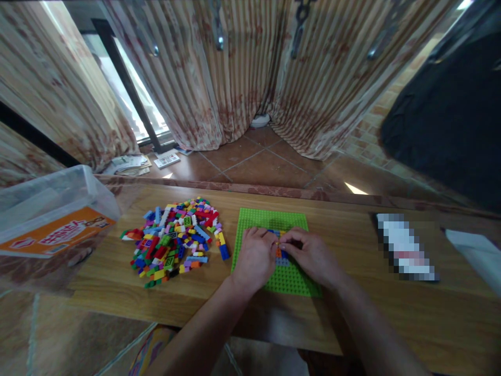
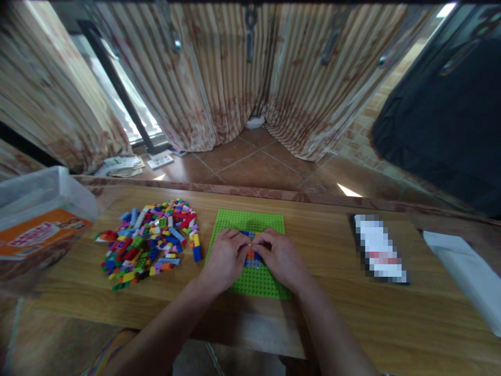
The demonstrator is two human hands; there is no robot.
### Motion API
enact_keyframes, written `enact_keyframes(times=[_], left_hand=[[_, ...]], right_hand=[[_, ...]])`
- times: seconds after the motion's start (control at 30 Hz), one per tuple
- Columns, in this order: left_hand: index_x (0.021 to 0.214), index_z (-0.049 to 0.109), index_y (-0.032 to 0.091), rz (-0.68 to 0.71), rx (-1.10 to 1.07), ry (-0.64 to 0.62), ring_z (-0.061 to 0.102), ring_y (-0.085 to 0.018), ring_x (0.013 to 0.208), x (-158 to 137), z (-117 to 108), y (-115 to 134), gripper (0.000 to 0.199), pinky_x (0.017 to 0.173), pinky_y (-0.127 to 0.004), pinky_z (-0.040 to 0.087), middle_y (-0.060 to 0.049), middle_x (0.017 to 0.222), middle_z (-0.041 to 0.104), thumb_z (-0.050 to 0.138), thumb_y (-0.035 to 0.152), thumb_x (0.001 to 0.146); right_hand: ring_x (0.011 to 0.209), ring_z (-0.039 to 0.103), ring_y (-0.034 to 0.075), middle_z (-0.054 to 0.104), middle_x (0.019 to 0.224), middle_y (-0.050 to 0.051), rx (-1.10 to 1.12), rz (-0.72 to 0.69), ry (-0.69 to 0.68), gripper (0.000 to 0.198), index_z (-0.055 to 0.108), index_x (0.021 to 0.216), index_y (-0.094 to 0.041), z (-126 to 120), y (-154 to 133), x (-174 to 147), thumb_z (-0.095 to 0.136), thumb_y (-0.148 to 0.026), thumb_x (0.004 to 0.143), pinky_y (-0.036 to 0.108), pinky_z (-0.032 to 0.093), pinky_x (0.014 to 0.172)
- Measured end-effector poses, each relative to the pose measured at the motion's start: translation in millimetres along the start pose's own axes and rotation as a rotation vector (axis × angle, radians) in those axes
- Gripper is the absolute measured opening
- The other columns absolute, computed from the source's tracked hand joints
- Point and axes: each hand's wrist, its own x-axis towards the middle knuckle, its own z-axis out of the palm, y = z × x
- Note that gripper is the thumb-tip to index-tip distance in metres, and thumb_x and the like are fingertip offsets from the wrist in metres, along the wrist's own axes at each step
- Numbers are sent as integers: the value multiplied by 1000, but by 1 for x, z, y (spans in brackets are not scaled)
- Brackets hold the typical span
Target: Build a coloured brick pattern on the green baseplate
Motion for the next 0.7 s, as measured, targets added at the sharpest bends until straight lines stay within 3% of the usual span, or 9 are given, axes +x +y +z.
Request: enact_keyframes(times=[0.43,0.7], left_hand=[[79,68,20,-50,-40,-12,60,-19,84,5,-5,-2,10,84,-35,43,-2,83,69,61,18,85],[72,71,21,-101,-35,-52,62,-18,78,10,-9,2,15,80,-32,44,-2,76,70,61,16,82]], right_hand=[[81,60,16,62,85,2,-125,-11,-42,12,64,82,-21,-4,-7,1,54,-23,88,31,45,76],[79,58,17,61,83,3,-173,-67,-49,15,63,80,-21,-3,-6,2,52,-20,89,31,45,75]])
